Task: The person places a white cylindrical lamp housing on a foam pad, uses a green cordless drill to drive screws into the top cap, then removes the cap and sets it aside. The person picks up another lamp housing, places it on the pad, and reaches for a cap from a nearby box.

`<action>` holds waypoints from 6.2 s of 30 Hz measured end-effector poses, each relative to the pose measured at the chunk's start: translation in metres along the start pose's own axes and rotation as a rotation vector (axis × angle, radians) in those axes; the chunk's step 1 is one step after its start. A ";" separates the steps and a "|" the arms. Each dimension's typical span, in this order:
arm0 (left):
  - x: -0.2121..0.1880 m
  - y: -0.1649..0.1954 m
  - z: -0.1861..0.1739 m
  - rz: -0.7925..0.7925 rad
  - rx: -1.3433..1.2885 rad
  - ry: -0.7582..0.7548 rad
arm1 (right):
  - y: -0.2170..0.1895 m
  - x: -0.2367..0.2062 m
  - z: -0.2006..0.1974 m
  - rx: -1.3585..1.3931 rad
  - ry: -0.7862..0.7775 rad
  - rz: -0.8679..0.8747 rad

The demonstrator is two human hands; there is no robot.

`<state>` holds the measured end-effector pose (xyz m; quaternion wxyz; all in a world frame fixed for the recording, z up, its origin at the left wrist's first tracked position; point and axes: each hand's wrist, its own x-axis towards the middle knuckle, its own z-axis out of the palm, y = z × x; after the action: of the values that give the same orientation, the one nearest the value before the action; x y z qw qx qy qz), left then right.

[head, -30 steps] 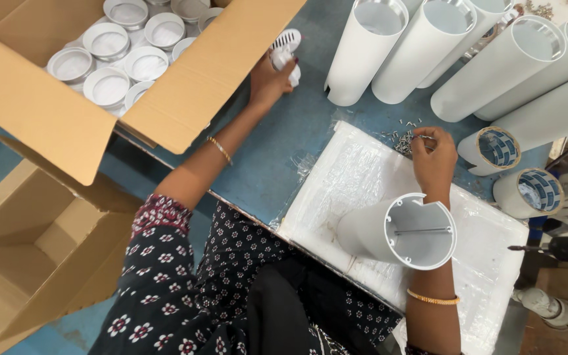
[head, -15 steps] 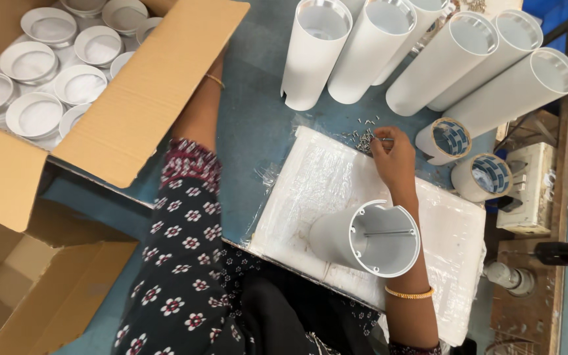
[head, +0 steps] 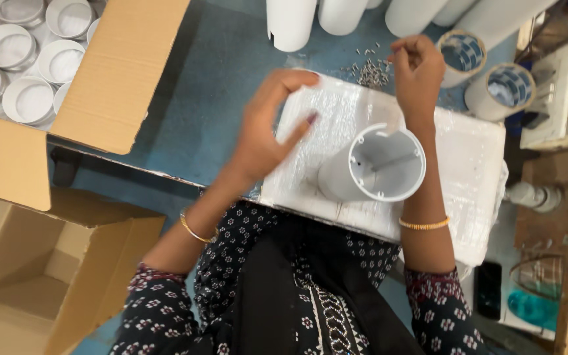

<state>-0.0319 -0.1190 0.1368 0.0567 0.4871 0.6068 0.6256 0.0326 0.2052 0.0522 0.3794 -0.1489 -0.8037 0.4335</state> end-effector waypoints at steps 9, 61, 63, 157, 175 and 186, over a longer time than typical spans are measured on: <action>0.009 0.077 0.054 0.393 0.803 -0.794 | -0.072 -0.091 -0.070 0.204 0.050 0.063; -0.102 0.008 0.039 -0.408 -0.211 0.194 | -0.144 -0.230 -0.070 -0.290 0.323 -0.054; -0.100 0.006 0.038 -0.408 -0.277 0.215 | -0.139 -0.228 -0.069 -0.145 0.224 0.130; -0.104 -0.021 0.023 -0.498 -0.454 0.236 | -0.157 -0.204 -0.046 -0.238 0.158 0.023; -0.093 -0.026 0.018 -0.556 -0.573 0.295 | -0.151 -0.195 -0.040 -0.079 0.164 0.100; -0.071 -0.024 -0.004 -0.940 -0.763 0.116 | -0.204 -0.201 -0.051 -0.435 0.153 -0.197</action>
<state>-0.0099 -0.1622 0.0802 0.4645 0.0775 0.4919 0.7323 0.2224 0.0026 0.1377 0.4385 -0.1802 -0.8578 0.1987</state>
